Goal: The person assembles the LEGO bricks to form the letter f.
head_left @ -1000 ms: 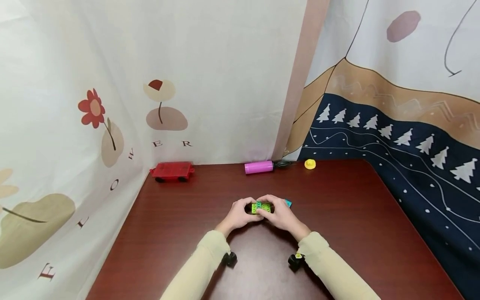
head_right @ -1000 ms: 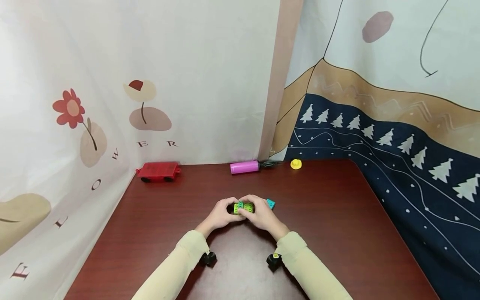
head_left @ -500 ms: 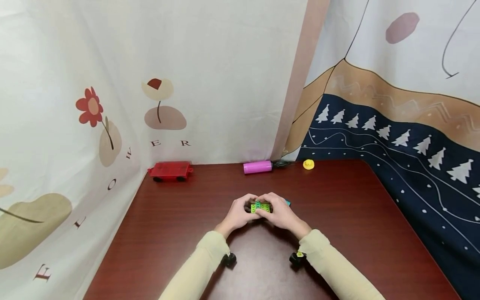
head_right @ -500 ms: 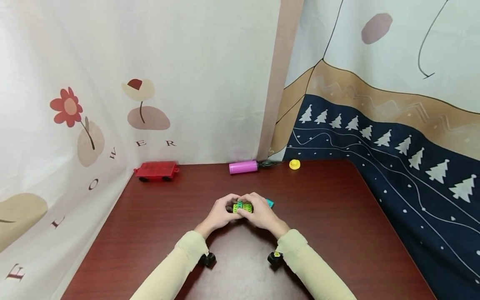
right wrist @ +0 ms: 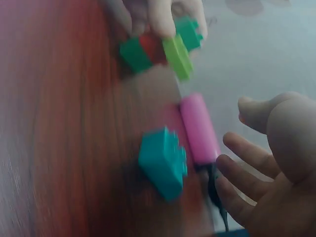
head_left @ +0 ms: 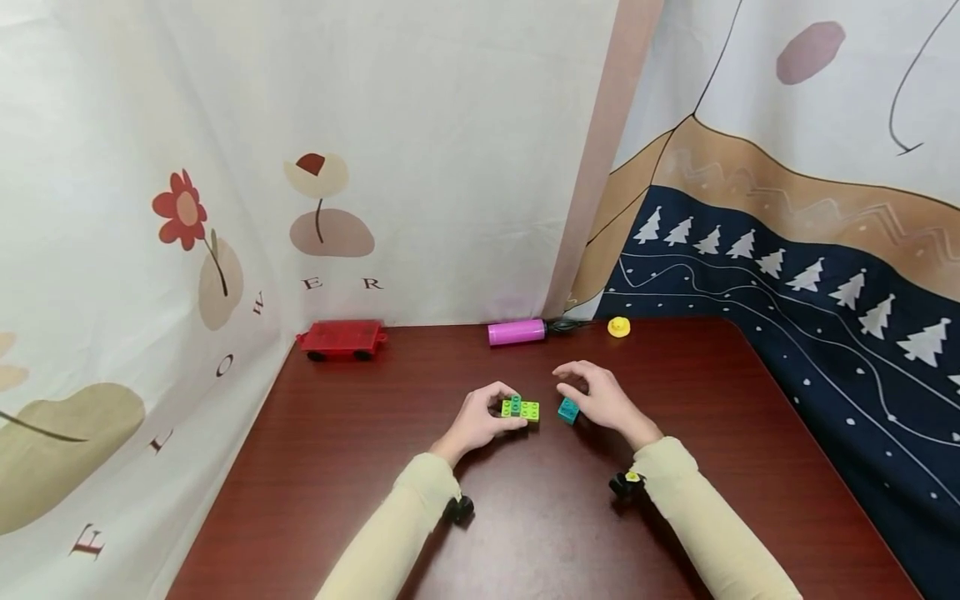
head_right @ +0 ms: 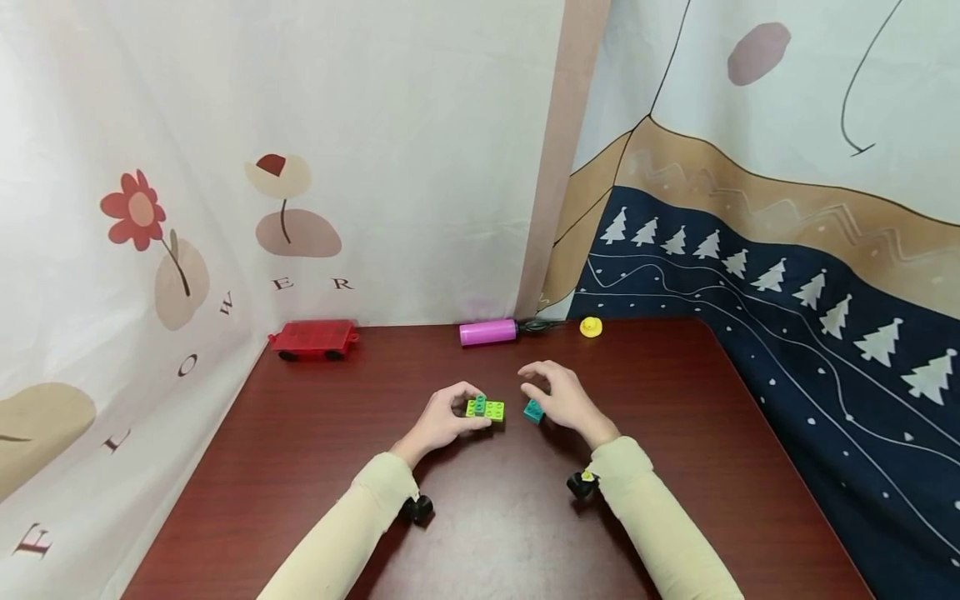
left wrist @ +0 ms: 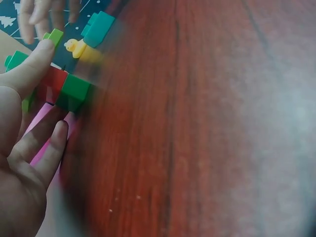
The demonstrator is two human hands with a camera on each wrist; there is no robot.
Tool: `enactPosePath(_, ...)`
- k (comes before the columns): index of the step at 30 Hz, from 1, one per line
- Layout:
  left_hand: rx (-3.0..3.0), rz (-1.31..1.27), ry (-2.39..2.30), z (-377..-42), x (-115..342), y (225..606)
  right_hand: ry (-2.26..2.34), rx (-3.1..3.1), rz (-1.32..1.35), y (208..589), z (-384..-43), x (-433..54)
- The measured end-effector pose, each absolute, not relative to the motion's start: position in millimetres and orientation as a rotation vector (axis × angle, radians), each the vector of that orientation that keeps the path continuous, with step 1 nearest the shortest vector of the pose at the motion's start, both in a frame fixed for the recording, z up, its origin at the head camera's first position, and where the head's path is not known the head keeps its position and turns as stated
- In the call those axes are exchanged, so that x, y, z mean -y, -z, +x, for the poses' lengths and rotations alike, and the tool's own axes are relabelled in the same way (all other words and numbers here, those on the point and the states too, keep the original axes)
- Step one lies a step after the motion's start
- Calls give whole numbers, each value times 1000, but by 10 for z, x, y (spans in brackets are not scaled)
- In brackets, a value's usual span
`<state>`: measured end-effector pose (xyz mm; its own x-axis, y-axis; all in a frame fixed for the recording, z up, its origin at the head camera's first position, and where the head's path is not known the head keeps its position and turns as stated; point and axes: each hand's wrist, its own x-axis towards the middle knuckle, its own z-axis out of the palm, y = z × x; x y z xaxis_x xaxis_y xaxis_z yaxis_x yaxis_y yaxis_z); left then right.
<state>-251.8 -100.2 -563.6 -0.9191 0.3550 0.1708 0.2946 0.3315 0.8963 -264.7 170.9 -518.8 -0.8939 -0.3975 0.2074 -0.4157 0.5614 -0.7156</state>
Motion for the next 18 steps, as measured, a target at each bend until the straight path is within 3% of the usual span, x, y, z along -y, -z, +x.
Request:
enactPosePath(10, -2518, 613, -1683, -2557, 1002, 5637, -1326, 2925, 943, 5386, -2758, -2015)
enactPosePath(18, -2503, 592, -1691, -2565, 982, 5652, -1374, 3007, 933, 5420, -2780, -2062)
